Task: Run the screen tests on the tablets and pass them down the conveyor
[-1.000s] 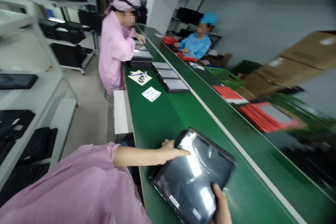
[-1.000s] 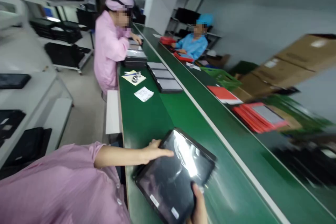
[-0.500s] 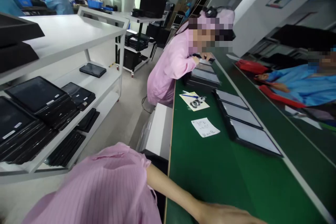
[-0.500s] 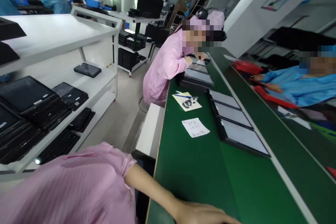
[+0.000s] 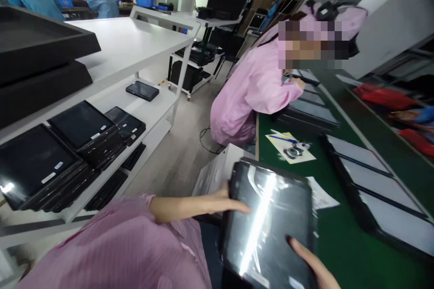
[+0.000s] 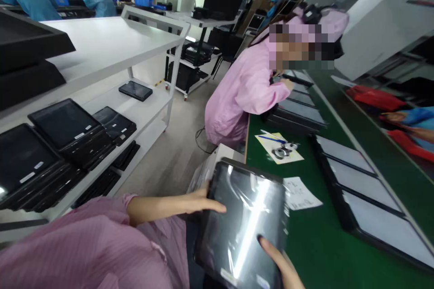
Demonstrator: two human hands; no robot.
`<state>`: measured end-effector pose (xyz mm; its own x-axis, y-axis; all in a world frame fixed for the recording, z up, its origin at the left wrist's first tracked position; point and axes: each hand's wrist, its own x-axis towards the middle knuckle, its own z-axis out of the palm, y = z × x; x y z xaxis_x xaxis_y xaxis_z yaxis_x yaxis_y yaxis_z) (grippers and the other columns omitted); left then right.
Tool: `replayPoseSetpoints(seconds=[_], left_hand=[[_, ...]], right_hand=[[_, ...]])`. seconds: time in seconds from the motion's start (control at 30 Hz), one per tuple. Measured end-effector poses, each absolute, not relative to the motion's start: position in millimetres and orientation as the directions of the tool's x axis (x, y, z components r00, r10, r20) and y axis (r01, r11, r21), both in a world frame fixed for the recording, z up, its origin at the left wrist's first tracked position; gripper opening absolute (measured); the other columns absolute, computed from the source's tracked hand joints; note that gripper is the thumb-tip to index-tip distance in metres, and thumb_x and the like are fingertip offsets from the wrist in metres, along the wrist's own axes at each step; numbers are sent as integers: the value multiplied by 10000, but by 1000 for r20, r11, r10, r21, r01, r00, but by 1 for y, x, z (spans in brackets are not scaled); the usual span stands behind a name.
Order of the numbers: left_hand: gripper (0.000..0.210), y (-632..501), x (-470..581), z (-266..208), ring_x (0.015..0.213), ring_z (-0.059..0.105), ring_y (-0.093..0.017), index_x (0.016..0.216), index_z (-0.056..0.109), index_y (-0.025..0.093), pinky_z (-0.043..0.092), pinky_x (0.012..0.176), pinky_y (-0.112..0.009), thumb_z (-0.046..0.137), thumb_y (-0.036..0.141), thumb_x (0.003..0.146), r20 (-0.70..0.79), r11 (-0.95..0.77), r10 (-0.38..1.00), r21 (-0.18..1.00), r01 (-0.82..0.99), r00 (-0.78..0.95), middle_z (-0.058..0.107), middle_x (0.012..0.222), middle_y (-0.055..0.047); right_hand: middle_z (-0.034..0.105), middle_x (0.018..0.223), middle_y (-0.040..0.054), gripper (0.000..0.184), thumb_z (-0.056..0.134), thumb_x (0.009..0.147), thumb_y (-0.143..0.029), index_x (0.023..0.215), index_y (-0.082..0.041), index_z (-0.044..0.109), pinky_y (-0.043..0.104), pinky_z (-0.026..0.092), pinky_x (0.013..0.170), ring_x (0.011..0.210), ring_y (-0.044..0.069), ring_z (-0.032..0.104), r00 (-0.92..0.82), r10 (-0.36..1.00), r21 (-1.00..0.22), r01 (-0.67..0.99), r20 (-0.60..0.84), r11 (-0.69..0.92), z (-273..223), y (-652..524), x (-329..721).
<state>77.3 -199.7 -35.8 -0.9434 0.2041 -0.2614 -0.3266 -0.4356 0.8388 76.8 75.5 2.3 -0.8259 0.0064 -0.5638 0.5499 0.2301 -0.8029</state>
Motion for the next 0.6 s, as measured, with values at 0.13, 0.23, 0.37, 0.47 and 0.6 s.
replayPoseSetpoints(seconds=[0.13, 0.23, 0.37, 0.47, 0.6], left_hand=[[793, -269, 72, -49, 1081, 665, -335, 1193, 633, 191, 537, 985, -474, 909, 253, 452, -436, -699, -163, 684, -208, -885, 717, 1094, -105], [495, -325, 66, -53, 936, 701, -303, 989, 694, 171, 580, 865, -413, 841, 324, 541, -477, -729, -271, 669, -146, -836, 738, 934, -98], [341, -406, 57, -49, 796, 707, -280, 857, 675, 171, 592, 762, -387, 798, 384, 621, -565, -744, -416, 662, -91, -713, 715, 758, -85], [344, -469, 49, -32, 731, 686, -252, 880, 655, 176, 585, 737, -375, 787, 396, 651, -576, -702, -554, 712, -35, -601, 677, 691, -45], [325, -542, 45, 6, 690, 642, -215, 915, 626, 167, 572, 753, -382, 759, 399, 730, -523, -591, -712, 807, -3, -469, 640, 699, -21]], right_hand=[[776, 1096, 109, 717, 900, 519, -434, 1189, -258, 716, 467, 611, 899, 1095, 390, 704, -782, -215, -810, 555, -585, 189, -27, -16, 4], [748, 1178, 100, 759, 884, 518, -610, 1179, -291, 690, 511, 534, 999, 1175, 372, 664, -693, -500, -831, 547, -520, 106, -52, -78, -26], [721, 1194, 102, 796, 748, 599, -830, 1202, -324, 630, 586, 429, 1073, 1200, 339, 642, -543, -734, -791, 612, -408, -13, -79, -126, -37], [680, 1295, 92, 747, 751, 703, -733, 1329, -367, 568, 545, 404, 1106, 1252, 301, 608, -591, -715, -808, 586, -374, -62, -95, -117, -40], [672, 1300, 115, 758, 739, 717, -702, 1357, -330, 579, 538, 411, 1093, 1235, 318, 614, -599, -703, -817, 575, -384, -43, -111, -78, -42]])
